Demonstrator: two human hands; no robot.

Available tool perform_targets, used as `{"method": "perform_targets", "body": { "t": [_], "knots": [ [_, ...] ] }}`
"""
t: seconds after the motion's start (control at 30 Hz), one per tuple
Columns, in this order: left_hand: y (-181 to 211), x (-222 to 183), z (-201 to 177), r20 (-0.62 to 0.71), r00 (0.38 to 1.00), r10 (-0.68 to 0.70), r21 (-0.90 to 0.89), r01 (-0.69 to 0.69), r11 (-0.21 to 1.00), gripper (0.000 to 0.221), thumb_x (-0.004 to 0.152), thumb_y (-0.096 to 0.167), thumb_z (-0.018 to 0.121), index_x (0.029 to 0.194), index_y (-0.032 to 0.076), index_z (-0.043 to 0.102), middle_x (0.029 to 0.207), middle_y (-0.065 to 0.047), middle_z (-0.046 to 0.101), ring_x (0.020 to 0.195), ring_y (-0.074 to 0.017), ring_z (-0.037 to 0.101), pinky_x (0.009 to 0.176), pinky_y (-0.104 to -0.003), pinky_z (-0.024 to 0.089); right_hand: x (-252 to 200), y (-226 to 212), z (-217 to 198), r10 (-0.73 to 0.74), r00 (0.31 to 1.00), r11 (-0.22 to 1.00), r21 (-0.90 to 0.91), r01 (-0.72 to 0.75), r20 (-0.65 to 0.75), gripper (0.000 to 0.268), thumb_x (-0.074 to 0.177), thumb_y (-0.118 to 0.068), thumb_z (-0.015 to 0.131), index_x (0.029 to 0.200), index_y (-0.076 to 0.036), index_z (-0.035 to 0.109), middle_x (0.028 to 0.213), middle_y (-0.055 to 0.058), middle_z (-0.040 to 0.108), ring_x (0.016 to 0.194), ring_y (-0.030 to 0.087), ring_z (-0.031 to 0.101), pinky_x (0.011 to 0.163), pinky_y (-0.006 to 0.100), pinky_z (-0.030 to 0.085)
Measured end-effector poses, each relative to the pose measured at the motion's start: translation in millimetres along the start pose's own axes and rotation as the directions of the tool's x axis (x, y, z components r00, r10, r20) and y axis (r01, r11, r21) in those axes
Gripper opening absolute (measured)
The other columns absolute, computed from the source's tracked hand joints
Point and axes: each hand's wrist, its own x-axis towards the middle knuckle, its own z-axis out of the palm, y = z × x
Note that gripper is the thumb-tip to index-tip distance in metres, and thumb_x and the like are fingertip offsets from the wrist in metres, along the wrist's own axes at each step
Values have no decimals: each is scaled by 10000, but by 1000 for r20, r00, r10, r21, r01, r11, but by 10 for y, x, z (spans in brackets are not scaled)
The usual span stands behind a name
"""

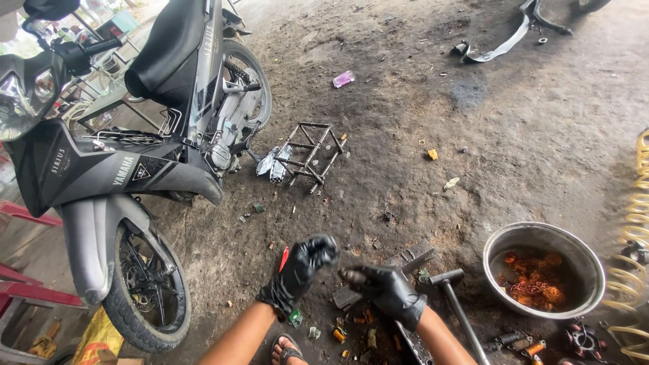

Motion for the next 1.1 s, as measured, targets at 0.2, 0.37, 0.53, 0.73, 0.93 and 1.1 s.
{"method": "perform_targets", "body": {
  "t": [0.2, 0.37, 0.53, 0.73, 0.93, 1.1],
  "knots": [
    [102, 131, -31, -452, 891, -44, -159, -32, 987, 233, 979, 255, 592, 1007, 61, 717, 973, -67, 757, 931, -195, 722, 905, -376, 583, 99, 592, 126, 152, 852, 315, 793, -521, 500, 395, 834, -154, 695, 1179, 38, 721, 1098, 184, 796, 968, 252, 790, 831, 387, 671],
    [-229, 92, -146, -245, 946, -211, -822, -87, 563, 193, 1037, 217, 607, 967, 52, 677, 929, -123, 739, 863, -268, 728, 877, -486, 613, 85, 557, 22, -100, 990, 912, 407, 51, 101, 278, 887, -48, 762, 1162, -4, 756, 952, 132, 801, 787, 167, 742, 684, 324, 615],
    [-362, 23, 130, -117, 990, 78, 74, -70, 995, 276, 1071, 269, 577, 1097, 19, 693, 935, -110, 714, 827, -231, 677, 775, -381, 581, 134, 565, 124, -55, 996, 571, 821, -23, 67, 187, 943, -52, 691, 1096, 52, 722, 849, 106, 745, 700, 194, 692, 615, 339, 566],
    [0, 30, 204, -26, 991, -135, 178, 137, 974, 381, 1073, 294, 524, 1261, -6, 663, 1021, -130, 758, 899, -195, 701, 786, -321, 576, 117, 424, 187, 64, 994, 597, 801, 36, -93, 236, 927, -64, 676, 1136, 30, 731, 888, 98, 752, 744, 198, 685, 649, 349, 553],
    [-142, 28, 41, 95, 930, -354, -561, 344, 753, 338, 981, 133, 565, 1252, -40, 672, 1146, -118, 779, 1003, -198, 759, 897, -348, 625, 126, 366, 101, 80, 993, 498, 867, 39, -91, 239, 951, -104, 657, 1128, 48, 708, 939, 124, 748, 810, 223, 705, 703, 378, 574],
    [155, 4, 61, -84, 823, -562, -585, 416, 696, 319, 961, 96, 657, 1225, -80, 691, 1119, -168, 773, 950, -237, 750, 862, -379, 615, 134, 397, 161, 11, 1000, 516, 857, 7, -15, 262, 1000, -169, 617, 1095, 66, 684, 945, 149, 736, 855, 258, 734, 772, 411, 605]
  ]
}}
